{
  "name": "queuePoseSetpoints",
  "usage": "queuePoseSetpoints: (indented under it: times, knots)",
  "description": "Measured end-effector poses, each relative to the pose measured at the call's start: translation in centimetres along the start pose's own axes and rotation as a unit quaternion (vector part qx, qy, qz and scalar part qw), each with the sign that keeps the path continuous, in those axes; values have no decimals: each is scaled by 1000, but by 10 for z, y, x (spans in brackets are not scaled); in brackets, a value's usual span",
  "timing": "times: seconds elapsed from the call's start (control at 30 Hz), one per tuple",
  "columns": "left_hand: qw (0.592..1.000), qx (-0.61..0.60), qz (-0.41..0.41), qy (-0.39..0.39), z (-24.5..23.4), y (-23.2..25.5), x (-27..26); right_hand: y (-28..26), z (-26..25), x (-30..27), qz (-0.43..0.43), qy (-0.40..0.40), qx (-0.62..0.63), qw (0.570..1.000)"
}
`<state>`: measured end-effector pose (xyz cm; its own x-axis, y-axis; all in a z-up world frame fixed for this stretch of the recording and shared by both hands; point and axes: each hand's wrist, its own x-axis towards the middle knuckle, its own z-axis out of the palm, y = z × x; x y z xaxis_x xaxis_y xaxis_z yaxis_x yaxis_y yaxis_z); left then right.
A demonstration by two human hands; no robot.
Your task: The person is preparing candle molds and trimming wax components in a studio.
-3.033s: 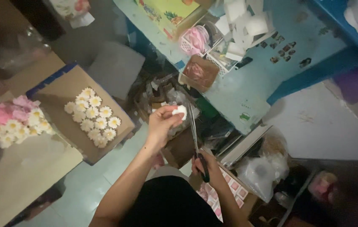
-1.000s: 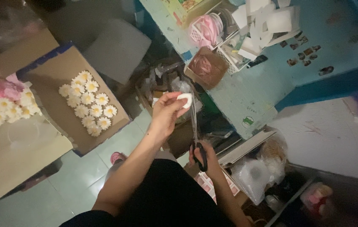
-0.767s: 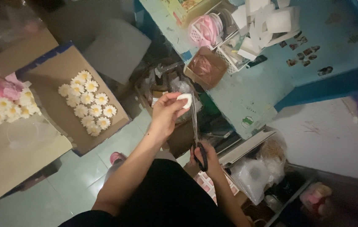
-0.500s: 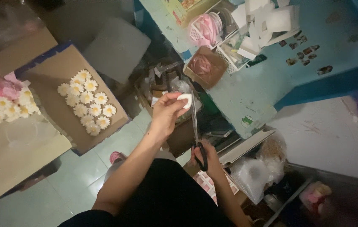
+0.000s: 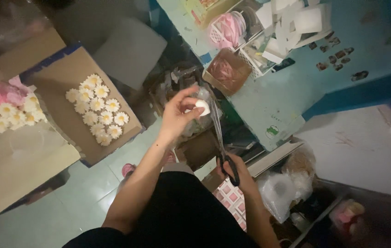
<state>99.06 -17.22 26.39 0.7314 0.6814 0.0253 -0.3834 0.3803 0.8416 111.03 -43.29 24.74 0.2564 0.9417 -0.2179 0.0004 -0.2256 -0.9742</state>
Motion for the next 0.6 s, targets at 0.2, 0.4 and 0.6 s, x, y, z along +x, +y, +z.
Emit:
queuePoseSetpoints:
  times: [0.2, 0.4, 0.6]
  knots:
    - [994, 102, 19, -33, -17, -17, 3, -13, -9, -1, 1, -18, -24, 1000]
    - [994, 107, -21, -11, -9, -2, 1, -14, -13, 0, 9, -11, -51, 999]
    - [993, 108, -41, -9, -11, -8, 2, -13, -12, 2, 16, -12, -9, 1000]
